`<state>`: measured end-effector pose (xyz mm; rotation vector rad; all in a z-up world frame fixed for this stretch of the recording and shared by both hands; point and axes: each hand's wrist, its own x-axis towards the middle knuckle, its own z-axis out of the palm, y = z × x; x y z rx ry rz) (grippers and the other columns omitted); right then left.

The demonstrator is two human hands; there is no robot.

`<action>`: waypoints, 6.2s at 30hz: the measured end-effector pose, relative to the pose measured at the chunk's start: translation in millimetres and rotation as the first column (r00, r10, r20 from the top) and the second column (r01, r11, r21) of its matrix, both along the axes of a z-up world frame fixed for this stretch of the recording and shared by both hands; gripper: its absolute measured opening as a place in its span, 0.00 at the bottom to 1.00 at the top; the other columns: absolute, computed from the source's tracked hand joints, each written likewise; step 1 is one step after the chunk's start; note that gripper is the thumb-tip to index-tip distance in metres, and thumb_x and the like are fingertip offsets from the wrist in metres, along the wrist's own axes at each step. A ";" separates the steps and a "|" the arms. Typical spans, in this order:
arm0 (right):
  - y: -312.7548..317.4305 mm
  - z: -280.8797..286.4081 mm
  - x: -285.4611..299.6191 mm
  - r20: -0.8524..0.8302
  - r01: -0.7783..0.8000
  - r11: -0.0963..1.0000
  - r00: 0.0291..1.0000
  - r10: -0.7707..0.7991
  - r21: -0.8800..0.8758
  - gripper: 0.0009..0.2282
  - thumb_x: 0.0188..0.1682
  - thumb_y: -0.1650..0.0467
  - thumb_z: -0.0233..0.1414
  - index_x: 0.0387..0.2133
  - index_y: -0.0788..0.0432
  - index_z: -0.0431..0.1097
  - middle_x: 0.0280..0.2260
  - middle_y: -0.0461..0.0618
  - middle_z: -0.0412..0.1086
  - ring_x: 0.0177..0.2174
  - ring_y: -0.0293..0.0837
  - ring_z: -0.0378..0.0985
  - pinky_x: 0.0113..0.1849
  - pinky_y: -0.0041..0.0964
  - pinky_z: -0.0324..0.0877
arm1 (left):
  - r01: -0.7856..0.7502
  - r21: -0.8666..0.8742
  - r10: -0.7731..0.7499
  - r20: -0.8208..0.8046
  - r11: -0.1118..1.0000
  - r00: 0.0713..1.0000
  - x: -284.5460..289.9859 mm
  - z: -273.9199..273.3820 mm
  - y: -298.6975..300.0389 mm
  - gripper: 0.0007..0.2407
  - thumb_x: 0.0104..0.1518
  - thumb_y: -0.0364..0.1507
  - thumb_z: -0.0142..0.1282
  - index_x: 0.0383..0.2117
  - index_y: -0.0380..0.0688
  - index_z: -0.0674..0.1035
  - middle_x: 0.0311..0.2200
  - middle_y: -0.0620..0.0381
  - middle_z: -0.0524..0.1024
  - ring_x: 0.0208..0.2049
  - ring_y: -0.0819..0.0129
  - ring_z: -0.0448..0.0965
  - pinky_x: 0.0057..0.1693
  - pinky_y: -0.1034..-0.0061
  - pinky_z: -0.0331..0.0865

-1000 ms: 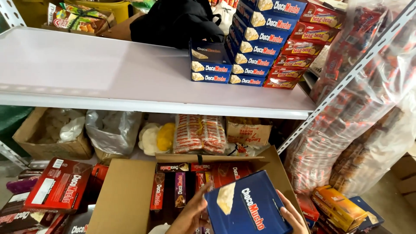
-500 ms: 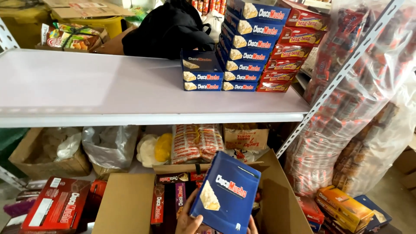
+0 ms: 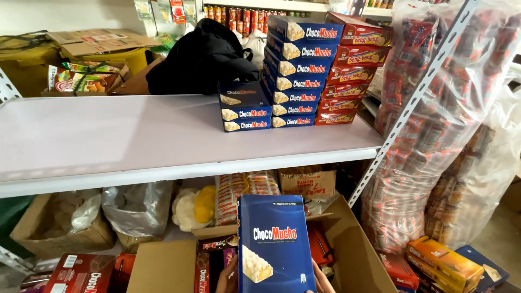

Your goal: Organizing and stocking boxes of snacks on retail shelves in a grocery store backroom or aisle.

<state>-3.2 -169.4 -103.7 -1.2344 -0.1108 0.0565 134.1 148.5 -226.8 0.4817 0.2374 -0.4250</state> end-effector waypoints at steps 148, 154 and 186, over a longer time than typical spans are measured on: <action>29.2 -24.7 101.8 -0.207 -0.169 -0.129 0.894 0.397 -0.977 0.13 0.46 0.69 0.54 0.45 0.47 0.77 0.45 0.58 0.75 0.47 0.56 0.78 0.49 0.51 0.71 | -0.247 0.901 -0.810 -0.168 -0.357 0.561 -82.9 154.0 -97.6 0.25 0.46 0.36 0.73 0.53 0.50 0.80 0.52 0.46 0.78 0.54 0.53 0.78 0.62 0.66 0.70; 44.1 54.3 60.5 -0.336 -0.306 -0.151 0.909 0.248 -0.940 0.23 0.43 0.74 0.52 0.52 0.37 0.73 0.47 0.54 0.75 0.44 0.54 0.80 0.44 0.50 0.75 | -0.059 0.899 -0.744 -0.321 -0.434 0.585 -88.7 174.3 -102.1 0.27 0.48 0.38 0.71 0.55 0.43 0.76 0.52 0.45 0.79 0.54 0.58 0.81 0.61 0.65 0.73; -45.9 138.7 -62.8 0.239 0.439 0.896 0.878 -0.414 -0.064 0.14 0.54 0.76 0.47 0.53 0.60 0.70 0.41 0.45 0.75 0.38 0.33 0.75 0.42 0.29 0.72 | -0.081 0.995 -0.986 0.068 0.056 0.153 18.7 -8.3 -51.1 0.33 0.51 0.33 0.71 0.65 0.46 0.66 0.57 0.51 0.74 0.59 0.63 0.75 0.64 0.68 0.67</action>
